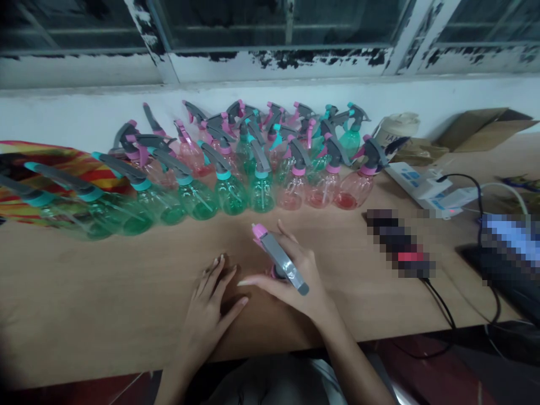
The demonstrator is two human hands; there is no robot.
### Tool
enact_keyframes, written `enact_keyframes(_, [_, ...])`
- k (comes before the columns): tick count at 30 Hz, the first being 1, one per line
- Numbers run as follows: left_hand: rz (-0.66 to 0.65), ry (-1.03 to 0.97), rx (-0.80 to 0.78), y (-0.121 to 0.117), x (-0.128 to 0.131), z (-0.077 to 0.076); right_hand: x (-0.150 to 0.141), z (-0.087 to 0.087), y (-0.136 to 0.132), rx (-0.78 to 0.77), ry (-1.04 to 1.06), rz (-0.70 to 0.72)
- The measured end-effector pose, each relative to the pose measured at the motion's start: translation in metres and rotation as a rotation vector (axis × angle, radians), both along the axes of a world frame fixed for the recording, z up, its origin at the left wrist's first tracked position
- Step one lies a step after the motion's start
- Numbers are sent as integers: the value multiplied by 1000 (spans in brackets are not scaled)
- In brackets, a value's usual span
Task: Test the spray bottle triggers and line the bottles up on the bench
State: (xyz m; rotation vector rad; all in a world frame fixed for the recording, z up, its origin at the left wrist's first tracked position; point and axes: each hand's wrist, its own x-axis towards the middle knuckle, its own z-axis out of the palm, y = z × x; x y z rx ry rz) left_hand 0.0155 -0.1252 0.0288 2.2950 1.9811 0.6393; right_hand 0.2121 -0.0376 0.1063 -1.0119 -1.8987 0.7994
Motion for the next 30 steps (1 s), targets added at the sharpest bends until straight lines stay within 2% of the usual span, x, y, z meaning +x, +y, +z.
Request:
enact_keyframes(3, [6, 3, -1, 0, 0, 1, 0, 0, 2, 82, -3, 8])
enact_keyframes(7, [-4, 10, 2, -1, 0, 1, 6, -3, -1, 149, -18, -54])
enact_keyframes(12, [-7, 3, 2, 0, 0, 2, 16, -7, -15, 60, -55, -153])
enact_keyframes(19, [-2, 19, 31, 0, -3, -1, 23, -6, -30, -77, 28, -188])
enact_keyframes(23, [8, 30, 77, 3, -6, -5, 29, -5, -28, -55, 44, -183])
enact_keyframes(27, [17, 38, 127, 8, -7, -7, 54, 0, -16, 14, 32, -241])
enact_keyframes(30, [37, 67, 169, 12, -6, -7, 92, 2, 2, -31, 20, -306])
